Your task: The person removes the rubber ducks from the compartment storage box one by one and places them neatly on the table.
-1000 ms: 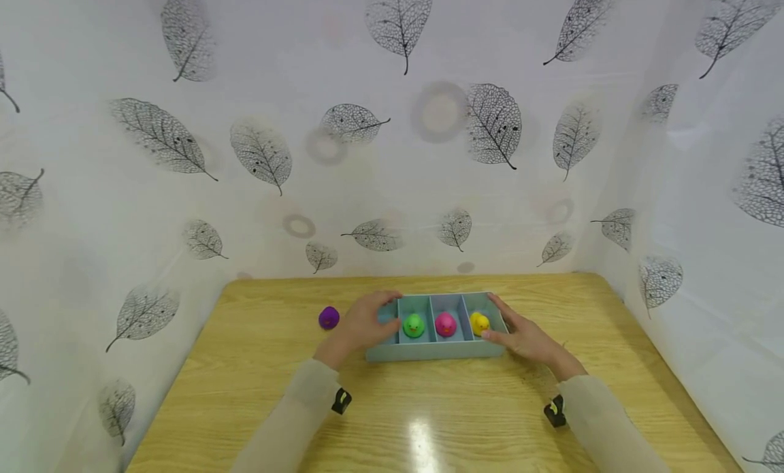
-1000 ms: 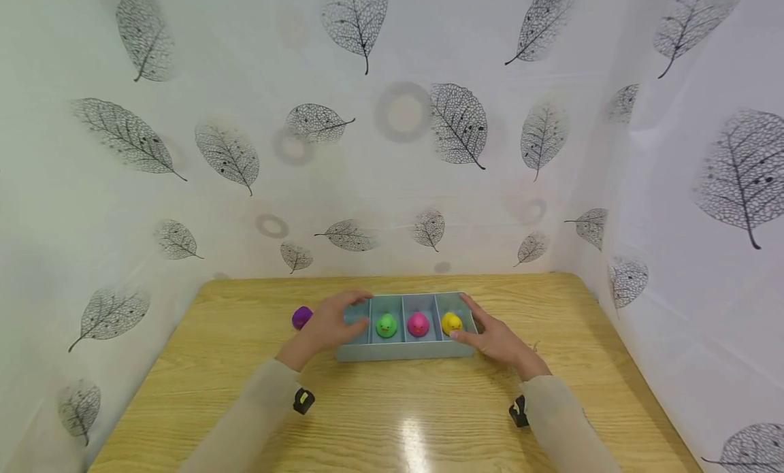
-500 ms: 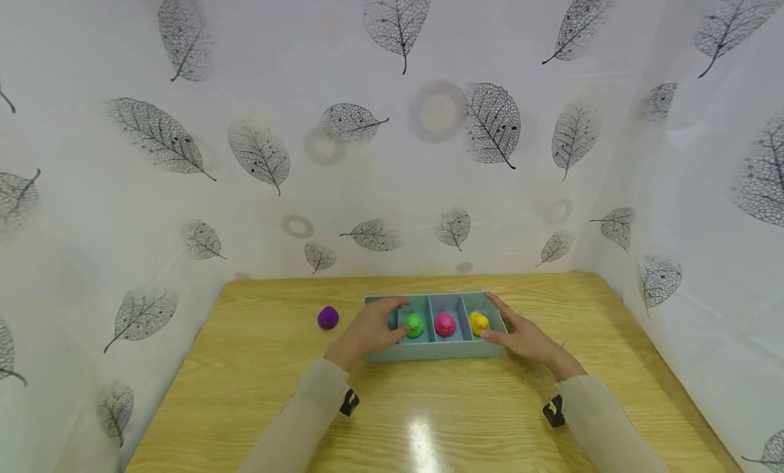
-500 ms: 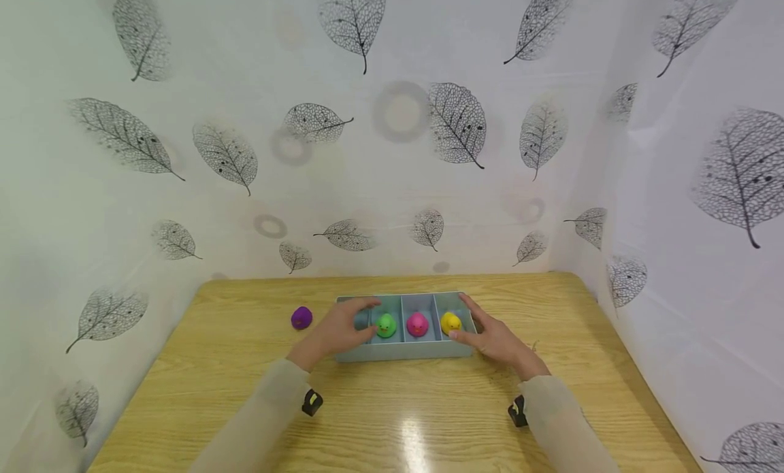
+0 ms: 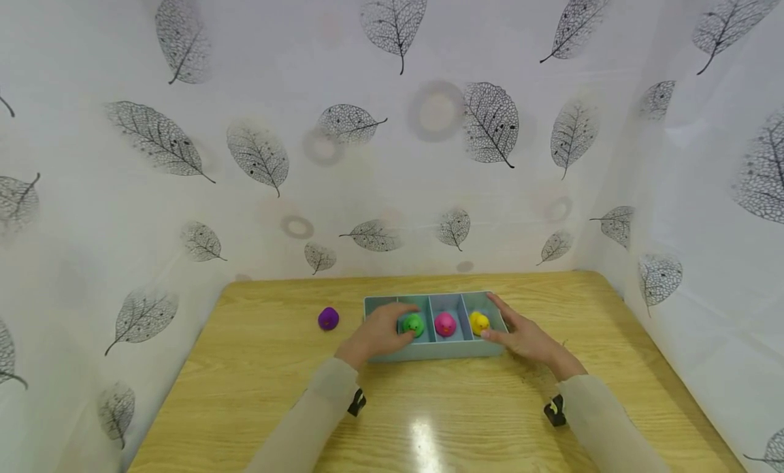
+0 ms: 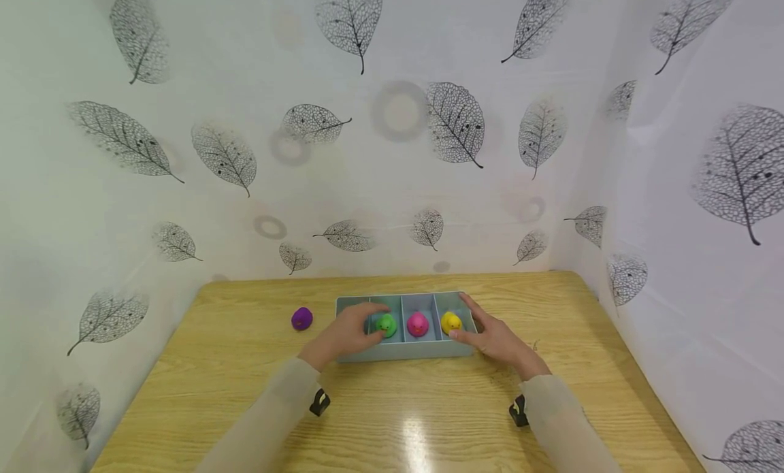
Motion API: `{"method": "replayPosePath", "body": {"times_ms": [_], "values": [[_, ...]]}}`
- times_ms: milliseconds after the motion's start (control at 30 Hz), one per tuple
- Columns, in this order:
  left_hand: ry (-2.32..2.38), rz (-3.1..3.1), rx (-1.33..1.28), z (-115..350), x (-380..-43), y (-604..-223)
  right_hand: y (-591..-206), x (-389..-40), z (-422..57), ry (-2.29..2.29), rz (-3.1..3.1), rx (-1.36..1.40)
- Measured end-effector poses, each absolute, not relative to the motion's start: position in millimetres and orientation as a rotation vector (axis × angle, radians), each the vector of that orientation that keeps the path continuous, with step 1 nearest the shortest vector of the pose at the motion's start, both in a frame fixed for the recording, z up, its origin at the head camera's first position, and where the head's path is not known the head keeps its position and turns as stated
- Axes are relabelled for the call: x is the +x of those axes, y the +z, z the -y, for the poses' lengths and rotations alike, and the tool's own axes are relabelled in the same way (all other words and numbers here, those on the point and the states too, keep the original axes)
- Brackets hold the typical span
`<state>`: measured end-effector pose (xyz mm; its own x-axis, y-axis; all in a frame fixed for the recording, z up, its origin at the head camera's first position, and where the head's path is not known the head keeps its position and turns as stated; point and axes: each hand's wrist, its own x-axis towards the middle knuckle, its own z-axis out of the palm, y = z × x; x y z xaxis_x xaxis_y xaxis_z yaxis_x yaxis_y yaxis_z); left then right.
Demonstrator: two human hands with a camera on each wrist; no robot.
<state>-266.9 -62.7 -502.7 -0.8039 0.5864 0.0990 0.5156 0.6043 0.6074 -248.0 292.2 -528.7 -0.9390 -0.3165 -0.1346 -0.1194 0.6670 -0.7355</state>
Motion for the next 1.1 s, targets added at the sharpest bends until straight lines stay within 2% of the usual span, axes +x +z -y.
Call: {"method": "replayPosePath", "body": {"times_ms": [567, 1100], "values": [[0.867, -2.706, 0.898, 53, -279, -504, -526, -246, -292, -1.14, -2.627, -0.367], [0.679, -2.683, 0.734, 40, -284, -497, -527, -247, -293, -1.149, -2.62, -0.368]]}}
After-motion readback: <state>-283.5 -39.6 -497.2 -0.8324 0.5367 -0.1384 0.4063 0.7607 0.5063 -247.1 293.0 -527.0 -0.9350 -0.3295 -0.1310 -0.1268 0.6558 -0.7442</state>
